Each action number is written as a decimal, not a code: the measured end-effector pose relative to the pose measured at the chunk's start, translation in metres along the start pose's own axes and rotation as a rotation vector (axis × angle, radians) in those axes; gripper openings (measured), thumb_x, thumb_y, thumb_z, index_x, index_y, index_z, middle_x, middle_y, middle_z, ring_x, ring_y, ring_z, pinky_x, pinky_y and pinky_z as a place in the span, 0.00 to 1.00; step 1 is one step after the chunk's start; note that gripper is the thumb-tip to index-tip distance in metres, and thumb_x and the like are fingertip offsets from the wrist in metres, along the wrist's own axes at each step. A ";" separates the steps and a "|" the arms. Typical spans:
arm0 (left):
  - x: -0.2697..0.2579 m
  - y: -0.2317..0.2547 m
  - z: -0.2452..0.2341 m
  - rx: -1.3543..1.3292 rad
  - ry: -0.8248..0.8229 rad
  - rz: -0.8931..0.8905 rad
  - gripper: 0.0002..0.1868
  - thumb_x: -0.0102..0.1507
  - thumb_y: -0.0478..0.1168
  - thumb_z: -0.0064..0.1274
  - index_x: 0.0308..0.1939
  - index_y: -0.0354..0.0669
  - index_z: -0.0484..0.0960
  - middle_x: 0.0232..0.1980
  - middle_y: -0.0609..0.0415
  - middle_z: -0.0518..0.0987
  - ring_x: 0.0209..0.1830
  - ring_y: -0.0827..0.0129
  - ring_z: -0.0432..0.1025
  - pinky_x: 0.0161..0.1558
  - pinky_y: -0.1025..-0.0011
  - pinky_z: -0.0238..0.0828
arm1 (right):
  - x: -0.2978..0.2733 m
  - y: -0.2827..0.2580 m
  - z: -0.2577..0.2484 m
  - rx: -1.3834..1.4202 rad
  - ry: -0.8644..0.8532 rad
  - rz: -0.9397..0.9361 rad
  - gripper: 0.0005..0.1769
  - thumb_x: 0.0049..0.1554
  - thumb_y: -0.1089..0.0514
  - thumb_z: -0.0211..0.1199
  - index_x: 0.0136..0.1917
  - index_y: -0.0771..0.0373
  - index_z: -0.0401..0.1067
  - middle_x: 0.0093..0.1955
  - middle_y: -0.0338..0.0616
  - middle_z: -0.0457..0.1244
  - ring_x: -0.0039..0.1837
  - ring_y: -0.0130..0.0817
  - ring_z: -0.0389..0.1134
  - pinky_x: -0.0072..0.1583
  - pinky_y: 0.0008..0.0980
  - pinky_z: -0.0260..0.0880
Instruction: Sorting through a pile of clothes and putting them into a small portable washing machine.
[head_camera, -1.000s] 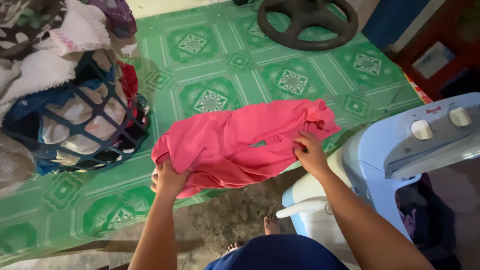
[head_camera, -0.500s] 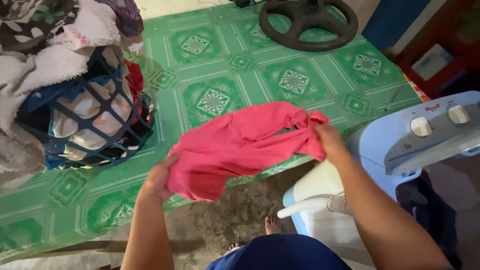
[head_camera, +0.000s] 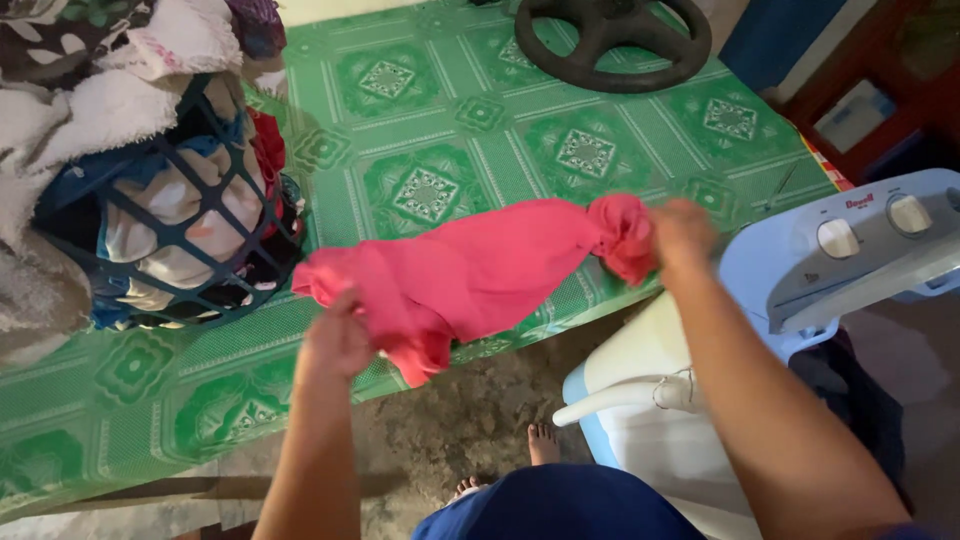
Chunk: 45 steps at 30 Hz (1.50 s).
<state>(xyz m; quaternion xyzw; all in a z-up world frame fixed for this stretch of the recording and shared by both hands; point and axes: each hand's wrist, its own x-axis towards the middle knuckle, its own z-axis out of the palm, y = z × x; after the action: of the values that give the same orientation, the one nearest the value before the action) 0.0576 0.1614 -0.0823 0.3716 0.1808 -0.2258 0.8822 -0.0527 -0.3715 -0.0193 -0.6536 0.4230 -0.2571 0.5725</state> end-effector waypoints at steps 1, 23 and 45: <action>-0.009 -0.006 0.013 0.000 0.002 -0.001 0.07 0.72 0.42 0.55 0.53 0.51 0.76 0.48 0.64 0.80 0.46 0.68 0.73 0.52 0.60 0.72 | -0.007 0.018 0.012 -0.002 0.000 0.002 0.16 0.55 0.50 0.64 0.55 0.56 0.75 0.48 0.41 0.65 0.49 0.37 0.64 0.59 0.51 0.63; -0.137 0.025 0.154 0.365 -0.291 -0.192 0.28 0.64 0.47 0.54 0.66 0.40 0.72 0.58 0.49 0.80 0.55 0.61 0.77 0.56 0.59 0.74 | -0.227 -0.032 0.092 -0.963 -0.758 -0.644 0.71 0.37 0.41 0.81 0.82 0.46 0.40 0.81 0.48 0.46 0.77 0.52 0.52 0.69 0.70 0.47; -0.137 -0.007 0.101 0.590 -0.293 -0.112 0.23 0.72 0.39 0.53 0.70 0.37 0.74 0.57 0.48 0.78 0.47 0.57 0.73 0.38 0.50 0.60 | -0.244 0.068 0.085 -0.267 -0.722 -0.320 0.34 0.56 0.57 0.62 0.75 0.60 0.59 0.67 0.58 0.65 0.66 0.53 0.67 0.62 0.42 0.69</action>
<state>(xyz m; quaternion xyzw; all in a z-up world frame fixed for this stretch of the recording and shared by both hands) -0.0448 0.1187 0.0474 0.5639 -0.0009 -0.3676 0.7395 -0.1250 -0.1190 -0.0671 -0.8278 0.1181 -0.0400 0.5471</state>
